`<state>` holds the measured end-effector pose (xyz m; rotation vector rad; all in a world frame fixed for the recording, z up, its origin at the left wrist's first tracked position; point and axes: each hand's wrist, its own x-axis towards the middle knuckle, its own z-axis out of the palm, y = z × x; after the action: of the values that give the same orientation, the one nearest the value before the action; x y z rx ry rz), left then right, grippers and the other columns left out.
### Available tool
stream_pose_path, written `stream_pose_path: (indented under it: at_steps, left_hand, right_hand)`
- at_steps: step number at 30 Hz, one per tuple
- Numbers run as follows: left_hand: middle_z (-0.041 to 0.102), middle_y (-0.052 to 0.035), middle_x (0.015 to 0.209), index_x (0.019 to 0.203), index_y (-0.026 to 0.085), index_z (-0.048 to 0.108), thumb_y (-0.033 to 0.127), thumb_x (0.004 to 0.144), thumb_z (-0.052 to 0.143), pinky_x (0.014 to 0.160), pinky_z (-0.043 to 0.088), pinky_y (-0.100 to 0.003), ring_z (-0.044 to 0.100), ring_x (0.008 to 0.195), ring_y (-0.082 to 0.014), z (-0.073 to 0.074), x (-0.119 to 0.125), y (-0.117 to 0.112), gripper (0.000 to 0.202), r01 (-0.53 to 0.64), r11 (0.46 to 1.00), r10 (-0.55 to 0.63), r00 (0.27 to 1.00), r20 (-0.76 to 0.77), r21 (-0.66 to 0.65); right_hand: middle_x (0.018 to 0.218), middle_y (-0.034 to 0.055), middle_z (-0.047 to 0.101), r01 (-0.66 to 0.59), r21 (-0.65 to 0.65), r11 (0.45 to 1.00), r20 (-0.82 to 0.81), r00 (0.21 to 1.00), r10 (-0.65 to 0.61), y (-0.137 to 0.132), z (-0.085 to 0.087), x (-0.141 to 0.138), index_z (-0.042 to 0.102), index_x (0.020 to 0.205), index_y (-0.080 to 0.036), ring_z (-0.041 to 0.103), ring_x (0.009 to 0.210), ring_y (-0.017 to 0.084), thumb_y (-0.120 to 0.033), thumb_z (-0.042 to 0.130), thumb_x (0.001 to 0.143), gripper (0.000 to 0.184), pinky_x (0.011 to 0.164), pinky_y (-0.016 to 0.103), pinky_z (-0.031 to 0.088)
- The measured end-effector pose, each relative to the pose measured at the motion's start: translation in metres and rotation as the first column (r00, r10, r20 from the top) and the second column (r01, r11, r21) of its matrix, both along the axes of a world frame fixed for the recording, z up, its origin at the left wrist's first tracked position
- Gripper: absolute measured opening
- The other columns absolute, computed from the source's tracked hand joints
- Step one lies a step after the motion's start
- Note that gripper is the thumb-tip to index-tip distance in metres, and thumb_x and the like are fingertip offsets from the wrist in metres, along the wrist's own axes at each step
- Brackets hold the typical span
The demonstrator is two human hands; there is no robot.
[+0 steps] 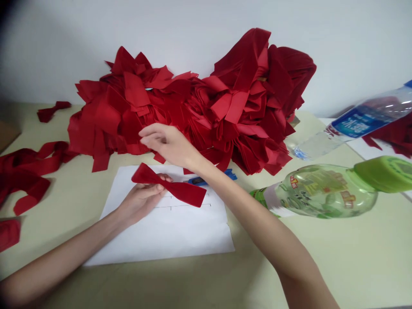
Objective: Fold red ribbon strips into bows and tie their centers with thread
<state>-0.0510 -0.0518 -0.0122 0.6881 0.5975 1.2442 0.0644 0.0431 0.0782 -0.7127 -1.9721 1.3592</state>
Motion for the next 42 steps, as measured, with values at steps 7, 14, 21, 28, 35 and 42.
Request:
stream_pose_path:
  at_steps: [7, 14, 21, 28, 35, 42]
  left_hand:
    - [0.066, -0.0004, 0.088, 0.077, 0.019, 0.072, 0.009, 0.074, 0.066, 0.095, 0.036, -0.029, 0.055, 0.095, -0.0143, -0.001, -0.003, 0.000, 0.012, 0.028, 0.999, -0.030, 0.999, -0.036, -0.039]
    - [0.066, -0.0006, 0.082, 0.070, 0.019, 0.072, 0.014, 0.074, 0.068, 0.089, 0.038, -0.029, 0.056, 0.088, -0.0141, 0.002, -0.005, 0.000, 0.008, 0.060, 0.996, -0.064, 0.996, -0.067, -0.062]
    - [0.067, -0.0044, 0.075, 0.072, 0.016, 0.072, 0.020, 0.072, 0.072, 0.077, 0.040, -0.031, 0.058, 0.080, -0.0173, 0.006, -0.004, -0.004, 0.004, 0.151, 0.986, -0.160, 0.979, -0.129, -0.071]
    - [0.067, -0.0021, 0.074, 0.071, 0.017, 0.070, 0.019, 0.071, 0.072, 0.082, 0.040, -0.031, 0.059, 0.079, -0.0160, 0.010, 0.001, -0.007, 0.003, 0.039, 0.995, -0.051, 0.989, -0.136, -0.091]
    - [0.060, 0.0021, 0.089, 0.075, 0.020, 0.068, 0.015, 0.070, 0.072, 0.087, 0.037, -0.028, 0.054, 0.088, -0.0130, 0.010, 0.003, -0.008, 0.009, -0.009, 0.997, 0.005, 0.999, -0.052, -0.072]
    - [0.055, 0.0014, 0.082, 0.078, 0.020, 0.065, 0.014, 0.067, 0.073, 0.082, 0.038, -0.029, 0.051, 0.085, -0.0144, 0.009, 0.001, -0.008, 0.015, 0.022, 0.994, -0.028, 0.998, -0.062, -0.104]
  right_hand:
    - [0.100, 0.0061, 0.066, 0.229, 0.248, 0.941, 0.160, 0.949, -0.273, -0.016, 0.004, 0.074, 0.061, 0.103, -0.018, 0.062, 0.095, 0.017, -0.022, 0.048, 0.089, 0.019, 0.083, 0.031, 0.050]
    - [0.104, 0.0069, 0.067, 0.283, 0.573, 0.769, 0.483, 0.641, -0.596, -0.061, -0.007, 0.120, 0.060, 0.105, -0.021, 0.065, 0.090, 0.023, -0.019, 0.043, 0.090, 0.023, 0.074, 0.035, 0.049]
    - [0.098, 0.0074, 0.068, 0.193, 0.574, 0.796, 0.560, 0.617, -0.553, -0.085, -0.026, 0.108, 0.062, 0.100, -0.018, 0.065, 0.082, 0.023, -0.021, 0.045, 0.089, 0.020, 0.072, 0.036, 0.048]
    - [0.084, -0.0008, 0.069, 0.236, 0.316, 0.919, 0.380, 0.856, -0.351, -0.093, -0.016, 0.063, 0.062, 0.083, -0.020, 0.063, 0.075, 0.013, -0.027, 0.057, 0.085, 0.009, 0.068, 0.025, 0.047]
    - [0.089, 0.0052, 0.066, 0.217, 0.543, 0.811, 0.309, 0.847, -0.433, -0.094, -0.033, 0.048, 0.063, 0.090, -0.016, 0.061, 0.080, 0.018, -0.027, 0.056, 0.084, 0.015, 0.075, 0.031, 0.047]
    - [0.083, 0.0045, 0.067, 0.164, 0.643, 0.748, 0.260, 0.872, -0.415, -0.090, -0.034, 0.048, 0.062, 0.086, -0.016, 0.058, 0.074, 0.017, -0.018, 0.051, 0.084, 0.012, 0.071, 0.030, 0.047]
